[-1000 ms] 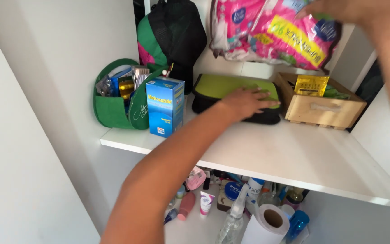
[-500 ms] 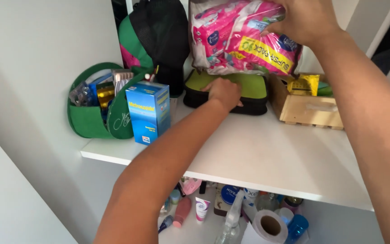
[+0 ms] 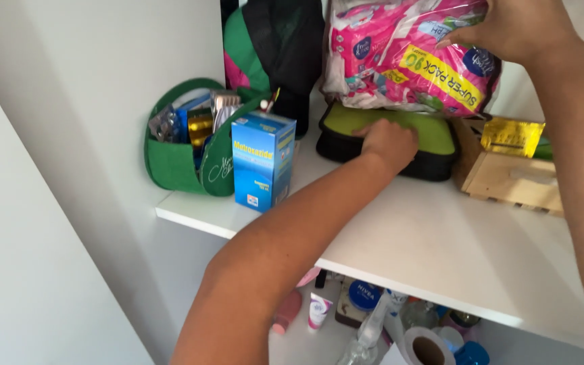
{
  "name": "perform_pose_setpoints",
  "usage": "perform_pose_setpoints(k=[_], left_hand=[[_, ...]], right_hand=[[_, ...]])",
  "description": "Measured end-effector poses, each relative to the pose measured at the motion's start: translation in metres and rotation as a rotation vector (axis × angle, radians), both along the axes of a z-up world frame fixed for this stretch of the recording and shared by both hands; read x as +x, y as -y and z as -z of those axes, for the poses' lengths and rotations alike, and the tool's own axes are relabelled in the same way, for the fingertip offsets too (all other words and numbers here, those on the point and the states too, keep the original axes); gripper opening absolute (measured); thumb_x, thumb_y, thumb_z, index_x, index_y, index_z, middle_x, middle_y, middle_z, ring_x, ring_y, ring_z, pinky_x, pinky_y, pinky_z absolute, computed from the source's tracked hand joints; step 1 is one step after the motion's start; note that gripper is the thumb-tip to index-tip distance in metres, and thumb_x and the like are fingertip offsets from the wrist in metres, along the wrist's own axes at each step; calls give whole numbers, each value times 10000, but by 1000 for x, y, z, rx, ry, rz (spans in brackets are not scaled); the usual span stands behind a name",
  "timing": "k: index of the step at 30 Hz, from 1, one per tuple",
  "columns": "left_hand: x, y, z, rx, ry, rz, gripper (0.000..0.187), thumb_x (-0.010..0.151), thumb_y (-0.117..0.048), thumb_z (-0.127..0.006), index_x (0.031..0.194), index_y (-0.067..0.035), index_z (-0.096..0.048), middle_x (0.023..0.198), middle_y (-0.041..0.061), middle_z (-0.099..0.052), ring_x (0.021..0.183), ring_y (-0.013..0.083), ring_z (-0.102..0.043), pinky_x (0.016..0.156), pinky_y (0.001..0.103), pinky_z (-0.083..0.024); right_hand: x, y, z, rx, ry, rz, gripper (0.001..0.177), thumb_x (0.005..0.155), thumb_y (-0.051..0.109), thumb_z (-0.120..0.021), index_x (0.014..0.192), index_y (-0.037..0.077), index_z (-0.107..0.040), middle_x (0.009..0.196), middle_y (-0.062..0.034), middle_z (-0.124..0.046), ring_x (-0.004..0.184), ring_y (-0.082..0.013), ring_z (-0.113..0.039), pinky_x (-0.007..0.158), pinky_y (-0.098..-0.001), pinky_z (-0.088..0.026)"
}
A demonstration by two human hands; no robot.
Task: The person organizes various personal care and household items on a bed. They place a green case into a closet shelf, then return to the bed to sort through items including a measuring tape, wipes, nail polish, and a plastic bag, moving them around and placing some into a clear bag.
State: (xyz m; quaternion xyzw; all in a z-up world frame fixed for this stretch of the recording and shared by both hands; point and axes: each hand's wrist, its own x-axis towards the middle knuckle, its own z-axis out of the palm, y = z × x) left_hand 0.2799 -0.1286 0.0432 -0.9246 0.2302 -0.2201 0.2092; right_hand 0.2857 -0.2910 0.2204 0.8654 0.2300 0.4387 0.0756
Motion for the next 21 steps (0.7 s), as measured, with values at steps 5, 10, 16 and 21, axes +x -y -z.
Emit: perform_pose_setpoints(k=[5, 10, 16, 21], left_hand=[[1, -23, -29, -280, 67, 86, 560, 948, -710, -545, 1070, -198, -737, 1063, 31, -719, 970, 232, -707, 717, 392, -550], [-2, -67, -49, -377, 605, 61, 813, 823, -696, -744, 1434, -254, -440, 1406, 139, -495, 1321, 338, -457, 943, 479, -569], [30, -73, -36, -375, 330, -138, 1337, 901, -968, -681, 1571, -354, 299, 1646, 177, 298, 1583, 526, -6, 991, 707, -516], [24, -76, -52, -389, -16, -227, 1149, 987, -929, -525, 1574, -403, 311, 1553, 97, 446, 1545, 469, 224, 1068, 794, -368]], right_hand=[[13, 2, 24, -215, -26, 4, 904, 805, 406, -792, 1599, 82, -506, 1388, -229, -625, 1204, -411, -575, 943, -577, -416], [5, -13, 44, -174, -9, 258, 945, 891, 641, -525, 1683, 205, -252, 1599, -295, -368, 1469, -475, -283, 1080, -780, -189], [-4, -20, 32, -14, -202, 166, 991, 815, 433, -835, 1600, 65, -357, 1456, -370, -450, 1286, -541, -471, 933, -639, -491], [3, -35, 47, -452, -203, 151, 1217, 644, 803, -608, 1650, 285, -161, 1713, -209, -70, 1555, -421, -86, 1114, -771, -120]])
